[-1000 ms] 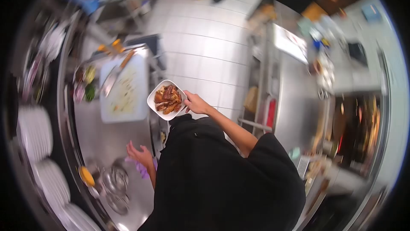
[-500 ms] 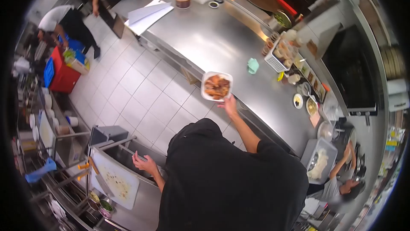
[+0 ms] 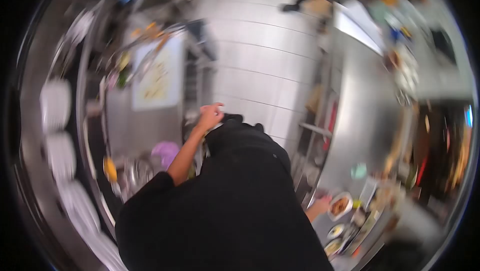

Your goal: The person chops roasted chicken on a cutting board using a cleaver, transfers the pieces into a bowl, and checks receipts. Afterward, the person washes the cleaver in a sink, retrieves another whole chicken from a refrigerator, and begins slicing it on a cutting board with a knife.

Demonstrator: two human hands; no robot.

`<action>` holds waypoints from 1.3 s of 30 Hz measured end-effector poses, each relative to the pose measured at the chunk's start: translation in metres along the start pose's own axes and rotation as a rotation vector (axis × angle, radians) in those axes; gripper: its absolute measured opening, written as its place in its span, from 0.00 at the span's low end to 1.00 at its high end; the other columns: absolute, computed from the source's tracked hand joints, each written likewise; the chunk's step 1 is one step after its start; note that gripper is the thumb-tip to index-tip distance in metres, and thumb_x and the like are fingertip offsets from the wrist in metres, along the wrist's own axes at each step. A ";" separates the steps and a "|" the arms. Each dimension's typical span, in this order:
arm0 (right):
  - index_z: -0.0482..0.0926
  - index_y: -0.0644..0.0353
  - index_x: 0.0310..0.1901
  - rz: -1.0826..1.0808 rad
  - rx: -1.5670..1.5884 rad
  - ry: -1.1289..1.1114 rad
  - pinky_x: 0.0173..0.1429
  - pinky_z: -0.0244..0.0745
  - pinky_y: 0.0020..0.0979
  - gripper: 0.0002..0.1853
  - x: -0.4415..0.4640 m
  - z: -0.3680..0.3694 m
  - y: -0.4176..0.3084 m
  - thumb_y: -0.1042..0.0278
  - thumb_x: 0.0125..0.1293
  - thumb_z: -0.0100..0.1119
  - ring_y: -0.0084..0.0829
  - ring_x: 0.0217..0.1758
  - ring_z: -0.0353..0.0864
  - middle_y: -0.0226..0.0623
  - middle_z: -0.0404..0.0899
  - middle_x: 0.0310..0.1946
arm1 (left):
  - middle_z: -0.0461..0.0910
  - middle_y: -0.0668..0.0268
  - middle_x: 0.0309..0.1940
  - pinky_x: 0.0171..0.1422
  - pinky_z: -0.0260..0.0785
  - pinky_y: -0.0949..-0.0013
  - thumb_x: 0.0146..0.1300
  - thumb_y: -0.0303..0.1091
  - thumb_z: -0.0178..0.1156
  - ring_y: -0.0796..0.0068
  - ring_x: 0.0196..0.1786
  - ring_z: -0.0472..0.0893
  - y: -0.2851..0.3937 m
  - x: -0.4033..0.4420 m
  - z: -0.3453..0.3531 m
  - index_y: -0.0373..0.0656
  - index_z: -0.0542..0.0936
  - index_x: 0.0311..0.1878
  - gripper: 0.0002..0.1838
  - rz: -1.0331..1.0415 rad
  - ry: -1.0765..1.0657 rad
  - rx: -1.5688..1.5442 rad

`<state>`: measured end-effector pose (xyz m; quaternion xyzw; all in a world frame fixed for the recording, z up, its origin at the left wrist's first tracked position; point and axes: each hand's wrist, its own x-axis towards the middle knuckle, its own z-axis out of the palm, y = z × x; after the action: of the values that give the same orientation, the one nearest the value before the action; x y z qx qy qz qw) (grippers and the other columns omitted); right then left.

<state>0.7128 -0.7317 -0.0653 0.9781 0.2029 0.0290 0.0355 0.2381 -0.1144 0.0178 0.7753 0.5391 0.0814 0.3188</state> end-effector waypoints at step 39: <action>0.75 0.63 0.54 -2.171 -0.044 0.126 0.60 0.78 0.43 0.15 -0.107 -0.224 -1.176 0.67 0.68 0.56 0.46 0.64 0.77 0.48 0.76 0.56 | 0.62 0.42 0.67 0.72 0.62 0.45 0.65 0.32 0.66 0.40 0.70 0.65 -0.051 -0.243 0.038 0.40 0.67 0.71 0.32 -1.418 1.373 -0.137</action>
<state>0.1346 0.3146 0.0581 0.2732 0.9600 0.0361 0.0491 0.1173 -0.3342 0.0115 0.0374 0.9405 0.3348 -0.0439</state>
